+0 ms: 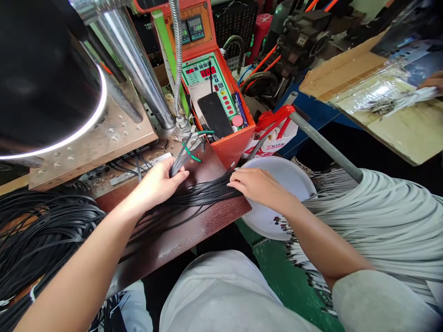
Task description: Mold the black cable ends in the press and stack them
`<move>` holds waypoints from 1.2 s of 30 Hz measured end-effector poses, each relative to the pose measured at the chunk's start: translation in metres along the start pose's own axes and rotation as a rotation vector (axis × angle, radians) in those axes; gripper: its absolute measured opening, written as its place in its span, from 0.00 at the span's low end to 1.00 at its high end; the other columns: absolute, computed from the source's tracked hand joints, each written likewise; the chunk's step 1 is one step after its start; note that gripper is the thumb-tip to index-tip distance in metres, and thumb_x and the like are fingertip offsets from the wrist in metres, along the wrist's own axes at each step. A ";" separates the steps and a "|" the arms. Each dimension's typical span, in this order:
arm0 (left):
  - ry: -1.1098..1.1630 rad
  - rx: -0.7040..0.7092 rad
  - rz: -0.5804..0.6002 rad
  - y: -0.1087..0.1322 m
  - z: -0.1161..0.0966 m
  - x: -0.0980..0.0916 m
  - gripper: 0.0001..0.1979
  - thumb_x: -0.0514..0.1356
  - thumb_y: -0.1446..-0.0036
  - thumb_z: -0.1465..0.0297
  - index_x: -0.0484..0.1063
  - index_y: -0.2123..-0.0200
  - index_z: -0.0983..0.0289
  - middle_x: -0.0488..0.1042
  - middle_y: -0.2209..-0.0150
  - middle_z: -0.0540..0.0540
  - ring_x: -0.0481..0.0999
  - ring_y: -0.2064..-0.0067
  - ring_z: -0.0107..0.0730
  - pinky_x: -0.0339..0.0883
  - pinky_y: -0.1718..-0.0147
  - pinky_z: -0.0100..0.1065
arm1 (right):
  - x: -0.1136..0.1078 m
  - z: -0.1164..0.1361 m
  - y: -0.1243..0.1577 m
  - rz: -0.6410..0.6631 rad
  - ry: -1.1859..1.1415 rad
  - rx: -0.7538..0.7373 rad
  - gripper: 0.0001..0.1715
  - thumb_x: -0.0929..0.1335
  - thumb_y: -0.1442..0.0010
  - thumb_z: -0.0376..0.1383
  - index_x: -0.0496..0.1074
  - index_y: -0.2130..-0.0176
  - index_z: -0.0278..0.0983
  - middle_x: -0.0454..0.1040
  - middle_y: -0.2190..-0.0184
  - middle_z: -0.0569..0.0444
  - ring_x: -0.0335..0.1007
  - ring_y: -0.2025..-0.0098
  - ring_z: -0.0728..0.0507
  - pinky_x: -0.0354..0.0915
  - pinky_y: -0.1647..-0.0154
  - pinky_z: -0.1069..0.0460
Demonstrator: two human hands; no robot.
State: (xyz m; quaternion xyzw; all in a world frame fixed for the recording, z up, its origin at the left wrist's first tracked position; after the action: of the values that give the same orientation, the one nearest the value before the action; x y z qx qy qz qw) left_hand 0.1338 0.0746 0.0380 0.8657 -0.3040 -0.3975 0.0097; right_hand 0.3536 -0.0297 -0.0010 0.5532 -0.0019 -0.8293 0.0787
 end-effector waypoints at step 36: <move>-0.389 0.141 0.191 0.011 0.030 -0.007 0.05 0.51 0.46 0.69 0.64 0.67 0.63 0.68 0.74 0.52 0.67 0.74 0.32 0.55 0.74 0.30 | 0.017 0.010 0.011 -0.229 -0.292 0.034 0.05 0.64 0.44 0.34 0.65 0.72 0.39 0.70 0.74 0.57 0.66 0.71 0.48 0.60 0.68 0.54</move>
State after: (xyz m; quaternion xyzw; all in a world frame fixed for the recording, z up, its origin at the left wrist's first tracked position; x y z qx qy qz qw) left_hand 0.1036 0.0763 0.0255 0.7388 -0.4076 -0.5319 -0.0721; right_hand 0.3393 -0.0436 -0.0115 0.4246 0.0359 -0.9043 -0.0268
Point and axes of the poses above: each hand's wrist, its own y-axis away from the middle knuckle, its own x-axis out of the palm, z = x × y, the point moved 1 cm from there along -y, towards the middle knuckle
